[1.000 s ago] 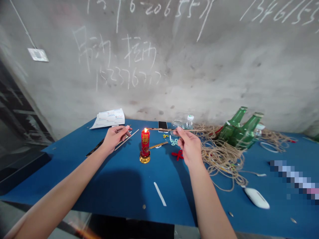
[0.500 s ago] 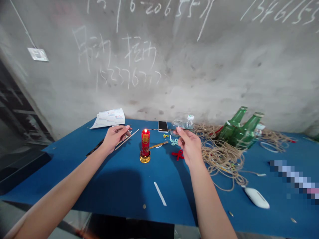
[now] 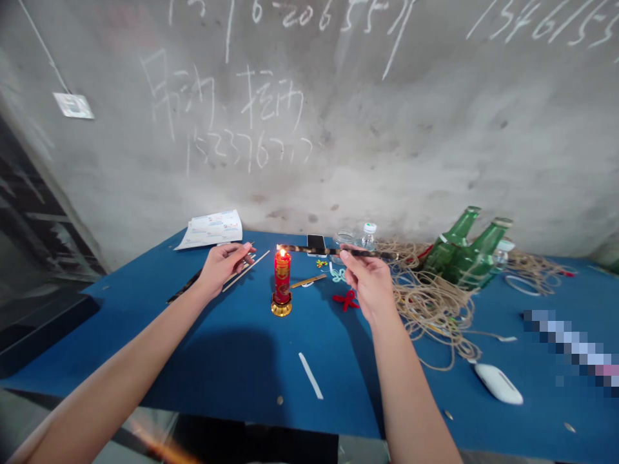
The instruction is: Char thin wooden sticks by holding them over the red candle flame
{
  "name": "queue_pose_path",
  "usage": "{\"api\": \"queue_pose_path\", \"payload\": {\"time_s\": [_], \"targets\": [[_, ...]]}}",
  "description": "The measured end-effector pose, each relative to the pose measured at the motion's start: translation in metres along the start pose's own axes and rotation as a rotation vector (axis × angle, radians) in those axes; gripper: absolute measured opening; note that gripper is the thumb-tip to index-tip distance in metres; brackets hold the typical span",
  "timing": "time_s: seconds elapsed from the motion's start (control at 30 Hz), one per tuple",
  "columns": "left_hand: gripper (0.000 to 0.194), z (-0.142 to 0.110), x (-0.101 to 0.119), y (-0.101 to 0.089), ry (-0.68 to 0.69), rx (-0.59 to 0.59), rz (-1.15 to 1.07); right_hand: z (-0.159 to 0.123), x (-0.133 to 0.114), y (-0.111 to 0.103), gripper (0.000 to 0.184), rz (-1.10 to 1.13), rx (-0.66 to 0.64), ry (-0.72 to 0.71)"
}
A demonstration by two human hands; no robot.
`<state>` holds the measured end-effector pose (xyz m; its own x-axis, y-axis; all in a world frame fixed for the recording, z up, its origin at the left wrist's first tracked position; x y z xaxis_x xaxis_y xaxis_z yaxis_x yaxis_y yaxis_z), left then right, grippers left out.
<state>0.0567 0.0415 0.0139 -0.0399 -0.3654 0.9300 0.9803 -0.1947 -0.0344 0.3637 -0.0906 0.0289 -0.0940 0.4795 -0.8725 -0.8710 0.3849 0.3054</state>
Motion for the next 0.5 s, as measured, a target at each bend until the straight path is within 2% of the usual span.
{"api": "queue_pose_path", "payload": {"time_s": [0.5], "targets": [[0.042, 0.0005, 0.0001, -0.0002, -0.008, -0.007, -0.004, 0.0022, -0.0081, -0.0077, 0.032, -0.042, 0.024, -0.036]]}}
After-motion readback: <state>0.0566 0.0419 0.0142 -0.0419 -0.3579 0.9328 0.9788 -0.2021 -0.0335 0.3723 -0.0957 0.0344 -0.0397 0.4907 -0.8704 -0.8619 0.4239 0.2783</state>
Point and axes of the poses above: each hand's wrist, its own z-axis towards the middle knuckle, its own y-axis out of the palm, x = y × z, the point moved 3 cm from there along z, towards the middle knuckle, and after that the axes turned 2 degrees about x, right-handed, at the moved point
